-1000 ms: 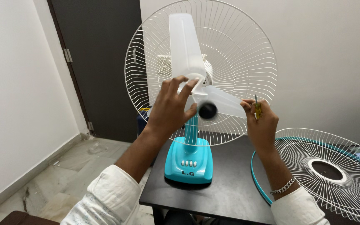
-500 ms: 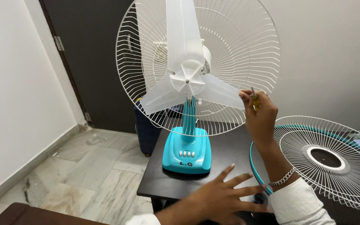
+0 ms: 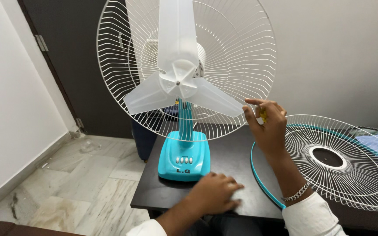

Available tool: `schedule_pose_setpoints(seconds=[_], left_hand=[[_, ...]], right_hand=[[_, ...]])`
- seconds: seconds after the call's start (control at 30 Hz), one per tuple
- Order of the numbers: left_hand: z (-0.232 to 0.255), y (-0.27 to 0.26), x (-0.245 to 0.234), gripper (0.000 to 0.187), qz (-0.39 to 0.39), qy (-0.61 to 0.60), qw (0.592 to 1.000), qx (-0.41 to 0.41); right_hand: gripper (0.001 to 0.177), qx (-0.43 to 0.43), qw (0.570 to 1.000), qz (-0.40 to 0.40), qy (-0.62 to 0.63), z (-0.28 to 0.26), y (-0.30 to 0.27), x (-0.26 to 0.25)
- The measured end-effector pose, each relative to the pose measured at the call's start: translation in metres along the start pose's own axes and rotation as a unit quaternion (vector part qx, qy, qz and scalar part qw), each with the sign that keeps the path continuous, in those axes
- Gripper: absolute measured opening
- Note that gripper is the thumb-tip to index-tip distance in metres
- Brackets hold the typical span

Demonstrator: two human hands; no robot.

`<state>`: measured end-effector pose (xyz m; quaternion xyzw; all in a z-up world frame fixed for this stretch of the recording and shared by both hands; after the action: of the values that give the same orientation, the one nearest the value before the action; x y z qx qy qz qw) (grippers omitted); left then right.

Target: The person uses a screwdriver to remove a plastic ring from a fan cage and then detaches the fan blade from the motor hub. The removed parts are placed on the table.

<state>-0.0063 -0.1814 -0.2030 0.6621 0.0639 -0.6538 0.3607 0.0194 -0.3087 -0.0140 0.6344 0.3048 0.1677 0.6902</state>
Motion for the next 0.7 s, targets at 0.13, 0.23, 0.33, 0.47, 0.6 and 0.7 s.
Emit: schedule_pose_setpoints(seconds=[0.13, 0.23, 0.33, 0.47, 0.6, 0.7], left_hand=[[-0.034, 0.01, -0.068, 0.029, 0.109, -0.1, 0.986, -0.08], [-0.055, 0.002, -0.131, 0.02, 0.256, -0.105, 0.956, -0.097], [-0.071, -0.02, -0.184, 0.02, 0.369, -0.097, 0.92, -0.085], [-0.082, -0.043, -0.23, 0.016, 0.502, 0.01, 0.862, -0.062], [-0.115, -0.052, -0.261, 0.056, 0.529, 0.101, 0.829, -0.154], [-0.135, -0.043, -0.277, 0.098, 0.481, 0.153, 0.847, -0.164]], right_hand=[[0.025, 0.042, 0.991, 0.034, 0.126, 0.011, -0.007, -0.017], [0.018, 0.064, 0.994, 0.033, 0.081, 0.018, -0.02, -0.034], [0.027, 0.119, 0.988, 0.019, 0.101, 0.029, -0.038, -0.042], [0.027, 0.133, 0.979, 0.0, 0.156, 0.035, -0.057, -0.039], [0.033, 0.186, 0.972, -0.024, 0.14, 0.043, -0.075, -0.037], [0.035, 0.182, 0.97, -0.03, 0.159, 0.041, -0.076, -0.035]])
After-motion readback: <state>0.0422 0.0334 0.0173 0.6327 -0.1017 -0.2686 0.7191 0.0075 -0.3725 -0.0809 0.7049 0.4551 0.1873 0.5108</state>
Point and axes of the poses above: each hand's wrist, its own y-axis towards the middle knuckle, its own x-axis out of the palm, z = x × y, the point moved 8 cm from there along y, towards the middle knuckle, and after that the axes turned 9 degrees about -x, right-handed, at the moved point
